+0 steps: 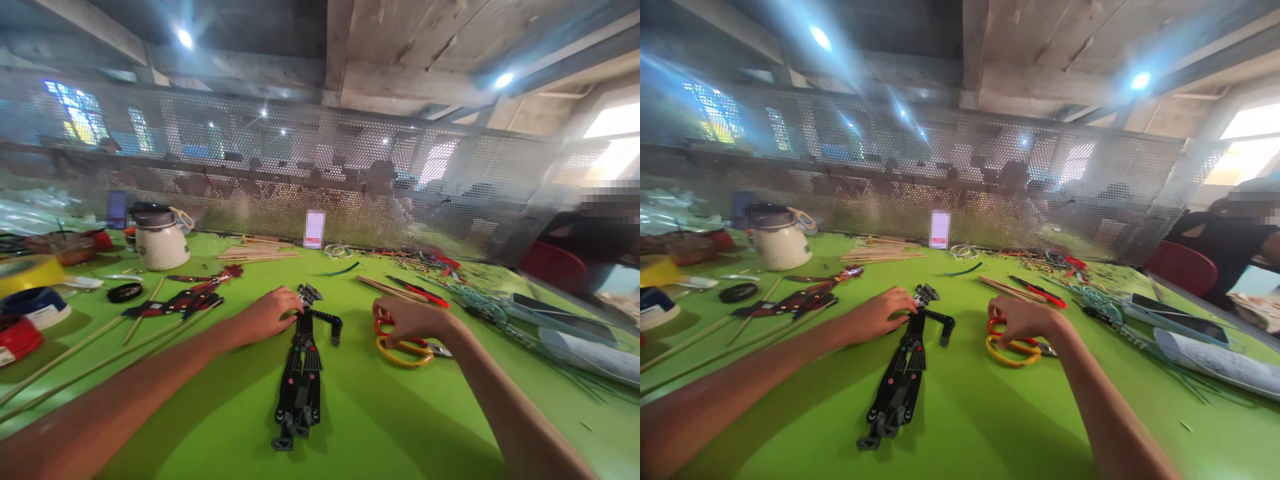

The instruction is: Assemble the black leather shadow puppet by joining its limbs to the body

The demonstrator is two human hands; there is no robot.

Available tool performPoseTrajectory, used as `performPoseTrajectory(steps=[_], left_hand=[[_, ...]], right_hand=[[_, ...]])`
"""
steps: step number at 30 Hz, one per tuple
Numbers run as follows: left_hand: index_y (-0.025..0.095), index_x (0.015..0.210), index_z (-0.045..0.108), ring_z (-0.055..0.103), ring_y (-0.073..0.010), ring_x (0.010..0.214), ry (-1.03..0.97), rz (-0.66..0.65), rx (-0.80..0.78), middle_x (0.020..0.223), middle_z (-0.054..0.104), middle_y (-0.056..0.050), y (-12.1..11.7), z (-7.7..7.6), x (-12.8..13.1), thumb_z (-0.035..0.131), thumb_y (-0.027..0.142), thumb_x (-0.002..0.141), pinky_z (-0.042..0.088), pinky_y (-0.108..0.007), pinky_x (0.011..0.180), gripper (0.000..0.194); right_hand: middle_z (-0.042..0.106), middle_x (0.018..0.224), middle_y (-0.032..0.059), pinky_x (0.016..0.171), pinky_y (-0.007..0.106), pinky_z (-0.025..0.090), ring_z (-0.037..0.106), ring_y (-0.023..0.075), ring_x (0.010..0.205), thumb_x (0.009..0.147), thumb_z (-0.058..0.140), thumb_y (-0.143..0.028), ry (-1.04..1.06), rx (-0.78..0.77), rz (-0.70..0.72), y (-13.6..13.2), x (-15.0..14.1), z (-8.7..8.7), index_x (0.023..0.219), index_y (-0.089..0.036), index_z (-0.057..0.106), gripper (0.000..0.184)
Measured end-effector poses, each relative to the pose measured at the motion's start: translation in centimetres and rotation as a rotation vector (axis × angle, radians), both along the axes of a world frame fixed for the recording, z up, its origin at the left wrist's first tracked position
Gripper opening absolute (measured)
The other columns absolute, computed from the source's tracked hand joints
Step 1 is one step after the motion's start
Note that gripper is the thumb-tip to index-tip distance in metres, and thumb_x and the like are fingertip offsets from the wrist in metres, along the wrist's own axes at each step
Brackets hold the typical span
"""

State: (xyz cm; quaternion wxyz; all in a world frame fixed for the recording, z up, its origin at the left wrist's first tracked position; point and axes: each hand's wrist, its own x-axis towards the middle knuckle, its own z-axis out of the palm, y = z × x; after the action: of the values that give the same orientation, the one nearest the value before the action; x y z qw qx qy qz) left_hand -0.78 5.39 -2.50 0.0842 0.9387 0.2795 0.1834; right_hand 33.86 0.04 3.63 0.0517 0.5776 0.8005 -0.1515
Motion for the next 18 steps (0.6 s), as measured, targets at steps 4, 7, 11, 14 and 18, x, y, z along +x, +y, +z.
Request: performPoseTrajectory(steps=[4,7,11,14,18], left_hand=[[0.018,0.110,0.068,0.058,-0.0249,0.113,-0.019,-0.011,0.001,0.115,0.068,-0.009,0.4,-0.4,-0.1,0.054,0.021,0.097,0.045,-0.038,0.102,0.019],[0.018,0.109,0.069,0.059,-0.0245,0.113,-0.033,-0.017,-0.006,0.115,0.069,-0.009,0.6,-0.6,-0.2,0.054,0.022,0.097,0.045,-0.038,0.102,0.020],[0.018,0.109,0.069,0.058,-0.0240,0.112,-0.052,-0.027,-0.026,0.115,0.068,-0.009,1.0,-0.9,-0.3,0.053,0.023,0.097,0.044,-0.037,0.102,0.021],[0.018,0.109,0.068,0.058,-0.0242,0.112,-0.066,-0.024,-0.035,0.114,0.067,-0.009,1.2,-0.9,-0.4,0.051,0.024,0.097,0.043,-0.038,0.103,0.022],[0.019,0.107,0.066,0.058,-0.0232,0.109,-0.070,-0.025,-0.038,0.111,0.067,-0.008,1.2,-0.8,-0.5,0.049,0.025,0.097,0.043,-0.037,0.101,0.021]], right_hand=[[0.071,0.101,0.0061,0.067,0.029,0.040,0.064,0.0244,0.089,0.060,0.078,-0.027,-0.045,0.067,-0.012,-0.4,-1.3,-0.5,0.107,-0.019,0.068,0.049],[0.072,0.099,0.0059,0.070,0.030,0.040,0.064,0.0253,0.091,0.063,0.073,-0.022,-0.049,0.161,-0.010,-0.9,-2.0,-0.9,0.105,-0.022,0.071,0.042],[0.071,0.097,0.0080,0.074,0.032,0.040,0.063,0.0261,0.092,0.069,0.065,-0.017,0.021,0.350,-0.057,-0.6,-2.8,-1.7,0.102,-0.023,0.070,0.034],[0.069,0.102,0.0092,0.075,0.033,0.042,0.062,0.0247,0.088,0.074,0.058,-0.014,0.141,0.512,-0.105,-0.1,-3.4,-1.4,0.119,-0.022,0.063,0.046],[0.060,0.111,0.0113,0.084,0.037,0.046,0.059,0.0233,0.089,0.080,0.055,-0.015,0.366,0.737,-0.116,0.2,-3.9,-0.5,0.133,-0.020,0.053,0.054]])
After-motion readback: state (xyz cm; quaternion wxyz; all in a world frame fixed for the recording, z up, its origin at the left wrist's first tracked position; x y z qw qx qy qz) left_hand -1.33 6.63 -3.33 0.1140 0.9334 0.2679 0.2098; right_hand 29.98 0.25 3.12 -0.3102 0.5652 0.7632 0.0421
